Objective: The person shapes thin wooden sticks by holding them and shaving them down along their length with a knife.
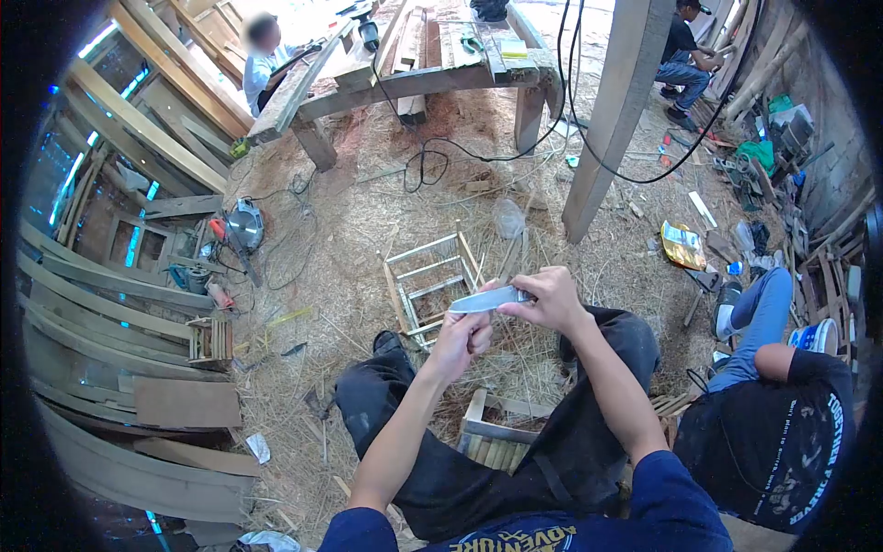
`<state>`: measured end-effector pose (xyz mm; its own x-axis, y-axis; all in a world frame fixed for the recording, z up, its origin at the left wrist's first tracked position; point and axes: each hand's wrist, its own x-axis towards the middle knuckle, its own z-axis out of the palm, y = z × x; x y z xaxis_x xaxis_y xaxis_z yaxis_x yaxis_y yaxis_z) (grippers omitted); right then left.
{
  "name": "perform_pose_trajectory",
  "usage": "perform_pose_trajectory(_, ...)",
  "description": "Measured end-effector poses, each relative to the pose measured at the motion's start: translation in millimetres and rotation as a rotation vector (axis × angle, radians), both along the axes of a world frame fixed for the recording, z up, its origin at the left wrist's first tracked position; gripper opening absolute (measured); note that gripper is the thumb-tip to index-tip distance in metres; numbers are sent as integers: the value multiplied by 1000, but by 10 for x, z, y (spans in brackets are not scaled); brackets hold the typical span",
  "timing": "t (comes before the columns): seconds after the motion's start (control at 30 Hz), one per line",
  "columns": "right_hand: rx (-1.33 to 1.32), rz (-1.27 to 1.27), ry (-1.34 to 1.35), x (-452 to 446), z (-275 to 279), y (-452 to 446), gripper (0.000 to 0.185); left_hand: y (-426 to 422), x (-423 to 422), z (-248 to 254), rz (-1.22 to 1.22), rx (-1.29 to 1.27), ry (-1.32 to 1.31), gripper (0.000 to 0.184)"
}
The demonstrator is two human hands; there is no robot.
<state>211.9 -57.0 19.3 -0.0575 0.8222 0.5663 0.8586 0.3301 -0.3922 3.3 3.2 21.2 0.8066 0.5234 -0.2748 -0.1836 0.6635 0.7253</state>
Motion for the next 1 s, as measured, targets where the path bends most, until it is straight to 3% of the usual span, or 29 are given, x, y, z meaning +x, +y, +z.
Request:
perform_pose_trajectory(0.03, 3, 10, 16, -38, 3, -12, 44, -21, -4, -5, -12, -11, 0, 49)
perform_pose_trajectory(0.17, 22, 42, -29, 14, -10, 13, 46, -54, 0, -80, -6, -16, 19, 9)
perform_pose_trajectory(0.27, 61, -76, -32, 128, 24, 68, 46, 39, -21, -1, 56, -62, 10, 46)
perform_pose_trajectory(0.3, 73, -71, -17, 113, 31, 79, 49, 38, -18, -2, 63, -17, 3, 31)
perform_pose_trajectory(0.4, 10, -4, -46, 14, 32, 51, 49, -5, -19, 56, 33, -18, -36, 21)
perform_pose_trajectory(0.5, 105, -10, -31, 53, -36, 78, 50, 12, -6, -136, 8, -1, -19, 27)
perform_pose_trajectory(0.57, 87, -77, 8, 159, 44, 71, 50, -13, -11, -36, 23, 10, -26, 20)
perform_pose_trajectory(0.67, 89, -114, 41, 113, 4, 52, 50, -11, -8, 5, 55, 15, -7, 27)
perform_pose_trajectory(0.8, 52, 20, -33, 23, -8, -1, 53, -68, 0, -21, 25, 38, 25, 32)
perform_pose_trajectory(0.93, 78, -166, -13, 247, 57, 23, 52, -44, 7, -4, 1, 125, 8, 37)
perform_pose_trajectory(1.0, 67, -93, 11, 109, 44, -9, 52, -61, 9, -25, 3, 112, 42, 37)
